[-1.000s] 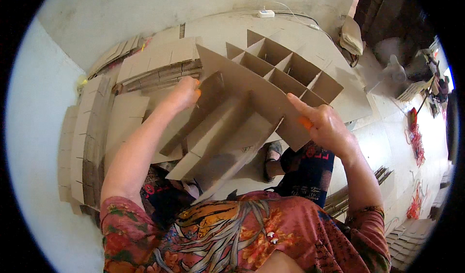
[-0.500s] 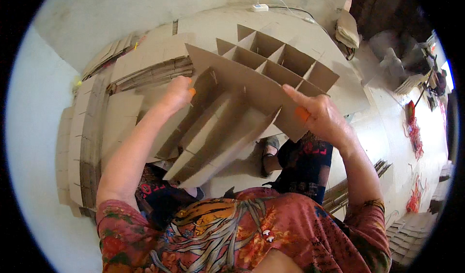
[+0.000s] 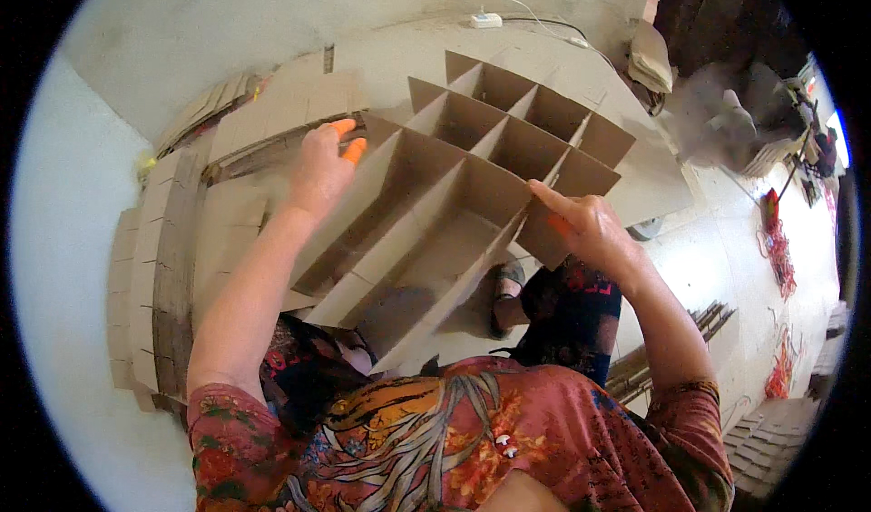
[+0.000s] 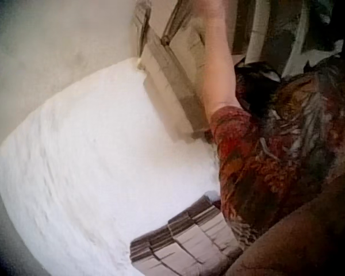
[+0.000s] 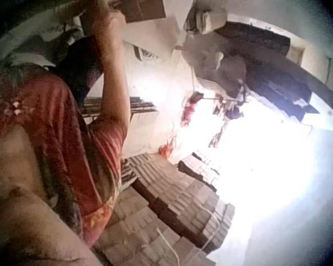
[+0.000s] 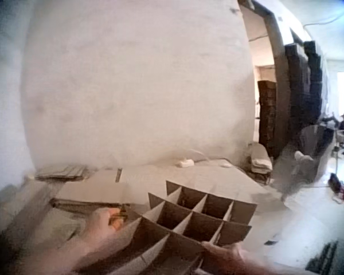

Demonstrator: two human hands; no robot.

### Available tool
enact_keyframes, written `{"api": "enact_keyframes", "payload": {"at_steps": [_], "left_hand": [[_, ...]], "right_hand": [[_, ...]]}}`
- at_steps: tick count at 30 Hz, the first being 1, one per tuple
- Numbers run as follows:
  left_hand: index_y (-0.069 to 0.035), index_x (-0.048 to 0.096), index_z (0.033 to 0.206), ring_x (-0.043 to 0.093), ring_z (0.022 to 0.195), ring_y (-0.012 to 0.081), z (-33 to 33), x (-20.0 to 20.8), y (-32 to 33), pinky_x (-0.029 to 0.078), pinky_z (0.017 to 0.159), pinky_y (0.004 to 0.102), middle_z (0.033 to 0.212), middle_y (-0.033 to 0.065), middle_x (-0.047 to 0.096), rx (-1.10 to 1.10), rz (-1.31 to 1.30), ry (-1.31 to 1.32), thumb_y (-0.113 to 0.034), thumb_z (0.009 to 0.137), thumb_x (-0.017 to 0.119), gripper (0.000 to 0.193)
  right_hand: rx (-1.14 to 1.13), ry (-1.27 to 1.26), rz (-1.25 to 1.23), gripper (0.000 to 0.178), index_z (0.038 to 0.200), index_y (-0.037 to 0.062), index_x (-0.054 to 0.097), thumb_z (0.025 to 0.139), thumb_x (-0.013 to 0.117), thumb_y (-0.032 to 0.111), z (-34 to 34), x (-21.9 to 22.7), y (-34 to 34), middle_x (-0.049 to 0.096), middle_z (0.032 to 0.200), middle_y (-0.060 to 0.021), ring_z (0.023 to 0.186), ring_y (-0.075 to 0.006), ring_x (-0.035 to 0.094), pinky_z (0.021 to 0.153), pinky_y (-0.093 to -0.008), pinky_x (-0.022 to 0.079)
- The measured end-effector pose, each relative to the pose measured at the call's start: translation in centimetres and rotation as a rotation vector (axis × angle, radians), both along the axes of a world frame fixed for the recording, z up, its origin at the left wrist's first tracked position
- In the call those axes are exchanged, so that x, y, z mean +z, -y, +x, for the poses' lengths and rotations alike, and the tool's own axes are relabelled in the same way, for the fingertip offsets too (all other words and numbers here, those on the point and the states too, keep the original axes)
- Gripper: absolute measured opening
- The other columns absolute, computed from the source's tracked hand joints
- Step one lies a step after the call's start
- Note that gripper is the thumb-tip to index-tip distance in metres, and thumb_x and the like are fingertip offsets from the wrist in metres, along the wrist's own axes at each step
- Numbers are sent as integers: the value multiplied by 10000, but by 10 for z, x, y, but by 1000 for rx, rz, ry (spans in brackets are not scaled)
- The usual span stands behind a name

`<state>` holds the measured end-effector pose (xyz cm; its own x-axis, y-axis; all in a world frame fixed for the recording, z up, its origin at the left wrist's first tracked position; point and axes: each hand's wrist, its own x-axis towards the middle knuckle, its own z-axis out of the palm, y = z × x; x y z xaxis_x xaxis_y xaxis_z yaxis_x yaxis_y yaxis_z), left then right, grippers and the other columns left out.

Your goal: The person assembles a multi-compartment cardboard divider by folding and interlocking pre-cut panels. They repeatedly pick up flat pieces, fold them into shape, and stack the completed units on the floor.

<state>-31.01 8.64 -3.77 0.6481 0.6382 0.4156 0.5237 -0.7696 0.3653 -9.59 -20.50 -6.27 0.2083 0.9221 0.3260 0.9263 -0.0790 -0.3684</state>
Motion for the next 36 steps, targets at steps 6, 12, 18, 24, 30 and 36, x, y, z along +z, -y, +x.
{"api": "enact_keyframes", "payload": {"at_steps": [6, 12, 18, 24, 30, 36], "left_hand": [[-17, 518, 1205, 549, 1067, 326, -37, -28, -104, 438, 898, 390, 1151, 186, 579, 200, -41, -264, -282, 819, 641, 484], [-26, 420, 1298, 451, 1179, 314, -21, -75, -157, 387, 989, 387, 1385, 147, 364, 187, 290, -437, -311, 777, 686, 651], [-55, 576, 1049, 561, 989, 336, -16, -65, -150, 454, 862, 423, 1072, 173, 569, 218, 181, -431, -197, 823, 587, 267], [-62, 666, 971, 622, 778, 314, -62, -58, -171, 487, 732, 392, 833, 155, 659, 163, 0, -144, -218, 834, 590, 220], [-28, 649, 1041, 632, 810, 287, -76, -11, -86, 494, 759, 340, 915, 158, 664, -73, 21, 470, -83, 813, 615, 237], [-32, 593, 1141, 519, 1128, 302, -70, -9, 77, 459, 913, 331, 1270, 139, 503, -822, 480, 179, -85, 764, 652, 385]], "right_hand": [[7, -1, -89, 591, 1292, 104, 476, 729, 548, -61, -5, -2, -9, 616, 829, -218, 728, -395, 594, 662, -415, 474], [-33, 77, 100, 604, 1258, 154, 523, 697, 544, -68, 12, -27, -22, 612, 779, -191, 671, -373, 598, 628, -428, 485], [-60, 134, 162, 553, 1245, 152, 533, 724, 563, -32, 12, -36, -27, 610, 762, -184, 654, -357, 593, 609, -423, 478], [-143, 227, 213, 501, 1258, 70, 499, 772, 620, 70, -17, -13, -23, 619, 903, -187, 874, -361, 582, 759, -418, 471], [-85, -472, 393, 482, 1239, -22, 487, 847, 624, 224, -73, 17, -41, 607, 1059, -144, 978, -302, 571, 814, -375, 467], [-30, -1541, 437, 280, 1122, -8, 572, 877, 536, 123, -113, 32, -65, 622, 1000, -121, 873, -204, 620, 724, -303, 517]]}}
